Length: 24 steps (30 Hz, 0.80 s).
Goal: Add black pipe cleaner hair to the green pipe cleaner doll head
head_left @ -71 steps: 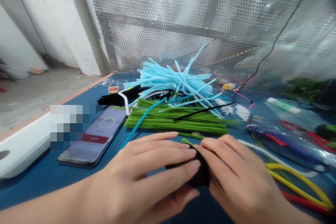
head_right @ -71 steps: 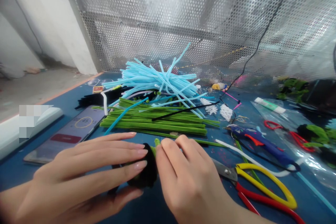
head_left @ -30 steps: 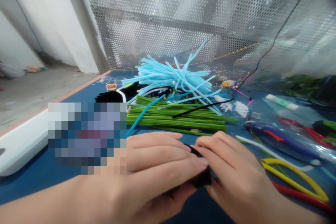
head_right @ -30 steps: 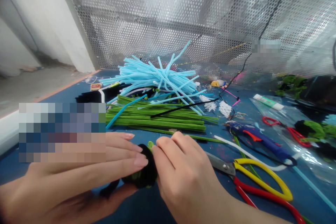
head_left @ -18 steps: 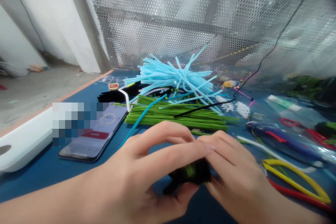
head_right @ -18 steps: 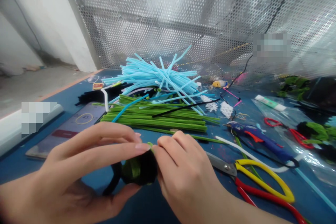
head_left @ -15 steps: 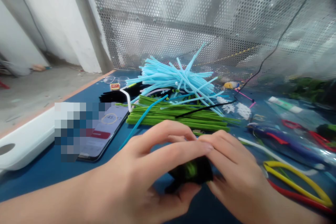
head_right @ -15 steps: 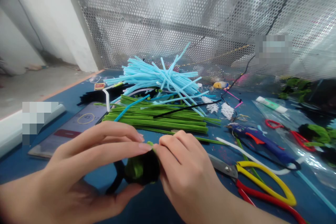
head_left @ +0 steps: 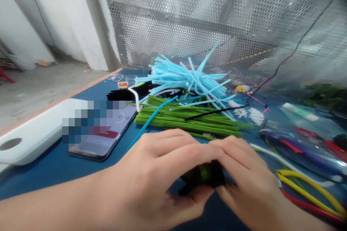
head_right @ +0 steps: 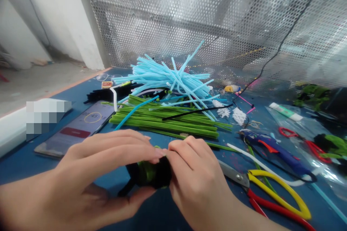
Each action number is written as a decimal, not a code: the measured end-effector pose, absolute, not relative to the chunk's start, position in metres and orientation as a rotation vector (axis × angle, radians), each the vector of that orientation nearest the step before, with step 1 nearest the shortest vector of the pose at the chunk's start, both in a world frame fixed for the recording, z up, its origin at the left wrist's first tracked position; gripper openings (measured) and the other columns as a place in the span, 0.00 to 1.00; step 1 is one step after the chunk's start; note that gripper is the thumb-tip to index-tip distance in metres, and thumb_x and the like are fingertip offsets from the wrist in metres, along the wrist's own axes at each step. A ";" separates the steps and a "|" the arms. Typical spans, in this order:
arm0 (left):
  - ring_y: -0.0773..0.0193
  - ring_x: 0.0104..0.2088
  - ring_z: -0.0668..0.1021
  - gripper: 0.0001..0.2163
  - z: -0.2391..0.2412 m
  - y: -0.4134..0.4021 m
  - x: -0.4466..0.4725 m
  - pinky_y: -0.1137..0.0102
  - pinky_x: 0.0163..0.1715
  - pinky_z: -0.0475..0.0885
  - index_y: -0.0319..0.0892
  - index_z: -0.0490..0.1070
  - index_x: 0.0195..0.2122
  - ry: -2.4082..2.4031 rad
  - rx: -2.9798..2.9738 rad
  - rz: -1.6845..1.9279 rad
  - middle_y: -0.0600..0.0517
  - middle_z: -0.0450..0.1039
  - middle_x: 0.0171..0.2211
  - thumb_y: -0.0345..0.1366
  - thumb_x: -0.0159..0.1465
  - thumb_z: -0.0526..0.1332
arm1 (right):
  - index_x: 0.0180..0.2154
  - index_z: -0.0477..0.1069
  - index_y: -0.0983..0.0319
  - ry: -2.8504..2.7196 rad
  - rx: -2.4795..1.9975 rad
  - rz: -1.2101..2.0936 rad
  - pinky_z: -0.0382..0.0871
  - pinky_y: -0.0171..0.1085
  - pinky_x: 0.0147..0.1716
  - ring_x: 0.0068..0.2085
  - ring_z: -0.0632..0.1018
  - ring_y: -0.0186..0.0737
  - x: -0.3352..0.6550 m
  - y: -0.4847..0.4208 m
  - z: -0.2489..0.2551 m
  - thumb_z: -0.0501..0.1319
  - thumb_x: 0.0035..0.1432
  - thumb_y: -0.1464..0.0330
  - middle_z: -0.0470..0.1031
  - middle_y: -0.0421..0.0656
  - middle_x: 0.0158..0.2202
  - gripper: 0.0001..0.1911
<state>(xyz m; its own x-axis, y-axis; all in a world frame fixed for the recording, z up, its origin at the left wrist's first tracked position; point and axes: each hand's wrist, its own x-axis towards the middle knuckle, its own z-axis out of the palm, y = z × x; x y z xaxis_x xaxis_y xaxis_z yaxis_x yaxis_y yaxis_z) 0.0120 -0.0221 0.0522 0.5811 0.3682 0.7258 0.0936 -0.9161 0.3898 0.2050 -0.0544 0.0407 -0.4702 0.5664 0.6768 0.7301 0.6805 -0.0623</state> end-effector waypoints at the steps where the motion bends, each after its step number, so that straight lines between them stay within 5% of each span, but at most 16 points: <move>1: 0.64 0.35 0.79 0.17 0.052 -0.022 0.012 0.73 0.37 0.76 0.36 0.69 0.47 0.354 2.506 1.248 0.49 0.78 0.36 0.25 0.56 0.63 | 0.32 0.73 0.66 -2.206 -0.992 -0.320 0.69 0.40 0.29 0.30 0.73 0.41 0.205 -0.055 0.041 0.55 0.52 0.80 0.76 0.47 0.30 0.10; 12: 0.69 0.41 0.79 0.14 0.052 -0.017 0.007 0.79 0.50 0.71 0.36 0.70 0.46 0.260 2.659 1.180 0.54 0.78 0.37 0.26 0.59 0.65 | 0.31 0.74 0.66 -2.200 -1.006 -0.392 0.71 0.40 0.33 0.31 0.75 0.41 0.205 -0.058 0.042 0.56 0.53 0.80 0.78 0.47 0.30 0.09; 17: 0.73 0.38 0.78 0.14 0.049 -0.020 0.008 0.84 0.44 0.73 0.42 0.72 0.45 0.422 2.652 1.189 0.54 0.76 0.41 0.33 0.57 0.68 | 0.32 0.74 0.66 -2.200 -1.001 -0.402 0.72 0.40 0.33 0.31 0.75 0.41 0.205 -0.057 0.044 0.56 0.54 0.78 0.79 0.46 0.30 0.09; 24: 0.71 0.35 0.79 0.10 0.052 -0.021 0.009 0.83 0.41 0.74 0.38 0.75 0.40 0.385 2.620 1.235 0.51 0.77 0.38 0.29 0.56 0.67 | 0.34 0.73 0.65 -2.211 -1.011 -0.384 0.71 0.41 0.33 0.32 0.75 0.41 0.207 -0.058 0.042 0.56 0.55 0.78 0.79 0.46 0.32 0.08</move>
